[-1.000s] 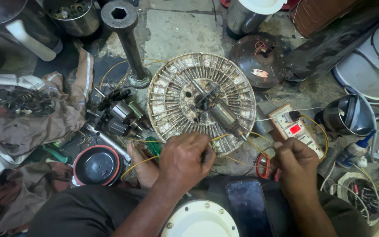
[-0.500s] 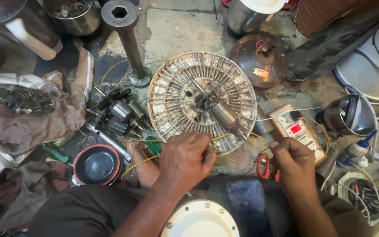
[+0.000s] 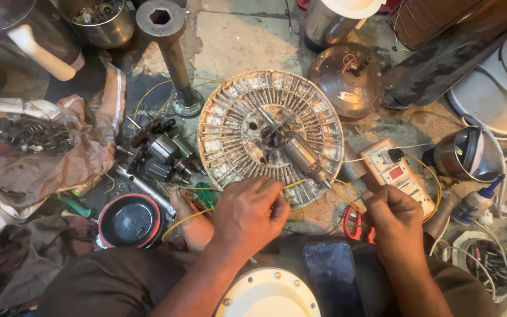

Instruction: The person sits on the floor of a cluttered repair workshop and tests a small electric motor attached to a plastic fan base. They connect yellow test wires to the motor terminals, touch the wires to the contacts producing sparks, and adjust the multimeter and wiring to check the motor's electrical response.

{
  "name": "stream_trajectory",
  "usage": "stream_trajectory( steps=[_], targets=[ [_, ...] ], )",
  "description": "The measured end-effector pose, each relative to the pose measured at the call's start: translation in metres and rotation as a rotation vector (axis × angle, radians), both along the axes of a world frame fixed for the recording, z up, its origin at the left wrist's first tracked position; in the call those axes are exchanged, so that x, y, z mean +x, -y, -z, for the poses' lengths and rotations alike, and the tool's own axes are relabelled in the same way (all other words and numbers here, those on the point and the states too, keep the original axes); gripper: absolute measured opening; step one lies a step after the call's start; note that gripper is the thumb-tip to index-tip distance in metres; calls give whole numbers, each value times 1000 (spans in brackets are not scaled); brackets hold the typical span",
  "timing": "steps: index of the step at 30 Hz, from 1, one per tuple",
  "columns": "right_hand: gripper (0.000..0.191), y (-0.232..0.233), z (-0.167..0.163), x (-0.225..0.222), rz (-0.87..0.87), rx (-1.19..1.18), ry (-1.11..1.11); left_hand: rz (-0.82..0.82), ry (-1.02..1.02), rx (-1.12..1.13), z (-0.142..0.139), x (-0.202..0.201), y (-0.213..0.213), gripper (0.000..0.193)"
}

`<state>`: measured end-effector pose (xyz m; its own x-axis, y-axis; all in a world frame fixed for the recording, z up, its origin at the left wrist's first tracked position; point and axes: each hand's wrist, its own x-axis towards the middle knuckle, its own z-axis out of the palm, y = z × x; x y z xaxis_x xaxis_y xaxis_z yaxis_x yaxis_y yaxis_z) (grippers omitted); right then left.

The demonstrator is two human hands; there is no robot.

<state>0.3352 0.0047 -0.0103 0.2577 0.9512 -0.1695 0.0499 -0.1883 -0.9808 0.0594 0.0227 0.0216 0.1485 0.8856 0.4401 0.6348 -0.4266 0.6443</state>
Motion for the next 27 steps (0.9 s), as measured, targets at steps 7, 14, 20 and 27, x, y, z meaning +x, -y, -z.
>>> stream_trajectory(
  steps=[7, 14, 20, 27],
  targets=[
    [27, 1, -4, -2, 12, -16, -11, 4, -15, -9, 1, 0, 1, 14],
    [28, 0, -4, -2, 9, -17, -17, 3, -13, -18, 1, 0, 1, 14],
    [26, 0, -2, -2, 10, -7, -31, 3, -14, -21, 2, 0, 0, 12],
    [26, 1, -2, -1, 5, -7, -23, 0, -30, -20, 3, 0, 0, 12]
  ],
)
